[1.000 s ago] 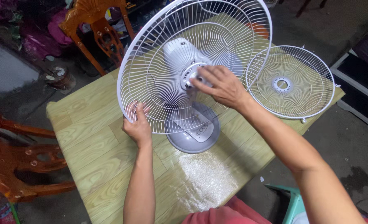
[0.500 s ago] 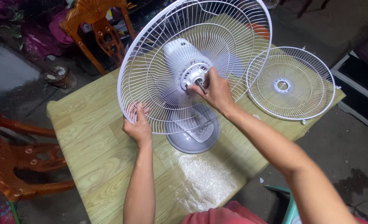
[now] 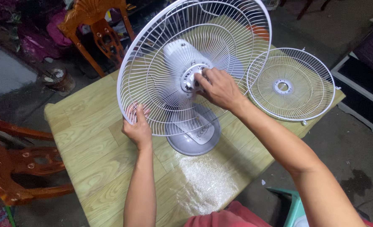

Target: The person assembles a white table fan by attaching the front grille, inserting the fan blades, and securing the components with a central nut. The person repeatedly removes and reattaches the grille and blades, adjusting the central nut throughout the process.

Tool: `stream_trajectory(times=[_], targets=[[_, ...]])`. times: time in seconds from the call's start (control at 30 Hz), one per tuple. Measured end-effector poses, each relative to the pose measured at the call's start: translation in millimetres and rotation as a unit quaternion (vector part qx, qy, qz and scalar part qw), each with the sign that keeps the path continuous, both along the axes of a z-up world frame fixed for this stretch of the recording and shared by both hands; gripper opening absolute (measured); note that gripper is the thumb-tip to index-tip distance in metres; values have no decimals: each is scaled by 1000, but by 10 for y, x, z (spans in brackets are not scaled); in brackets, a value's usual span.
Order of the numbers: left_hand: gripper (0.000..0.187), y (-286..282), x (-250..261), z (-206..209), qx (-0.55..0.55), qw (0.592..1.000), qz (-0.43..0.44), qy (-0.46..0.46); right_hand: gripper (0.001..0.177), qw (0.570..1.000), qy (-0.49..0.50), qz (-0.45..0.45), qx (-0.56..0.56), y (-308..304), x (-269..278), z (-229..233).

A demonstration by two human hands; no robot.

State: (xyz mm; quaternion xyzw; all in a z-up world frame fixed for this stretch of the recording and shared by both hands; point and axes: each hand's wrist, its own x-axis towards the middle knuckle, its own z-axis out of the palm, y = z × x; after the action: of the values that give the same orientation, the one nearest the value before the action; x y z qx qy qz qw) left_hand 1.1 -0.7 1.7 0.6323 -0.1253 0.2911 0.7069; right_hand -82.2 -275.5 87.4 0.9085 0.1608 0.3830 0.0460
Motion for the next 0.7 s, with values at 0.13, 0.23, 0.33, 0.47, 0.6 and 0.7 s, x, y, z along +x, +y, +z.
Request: stream_trajectory(times=[0.13,0.23,0.33,0.47,0.6,0.7], targets=[[20,22,-24,2,40,999,18,18,50,997,8,25,74,-70,145,-228],[19,11,-43,-5,46,999,20,14,57,960,62,-54,268,14,219,-492],[20,6,-42,11,45,999,20,9,57,914,110,-85,381,178,244,-676],[20,24,-28,16,29,999,3,19,58,940,132,-91,301,195,106,-649],[21,10,-5,4,23,1000,2,2,53,988,27,-76,128,26,-51,-350],[20,16,2,-18,35,999,10,2,53,997,-75,-3,-21,-59,-69,-163]])
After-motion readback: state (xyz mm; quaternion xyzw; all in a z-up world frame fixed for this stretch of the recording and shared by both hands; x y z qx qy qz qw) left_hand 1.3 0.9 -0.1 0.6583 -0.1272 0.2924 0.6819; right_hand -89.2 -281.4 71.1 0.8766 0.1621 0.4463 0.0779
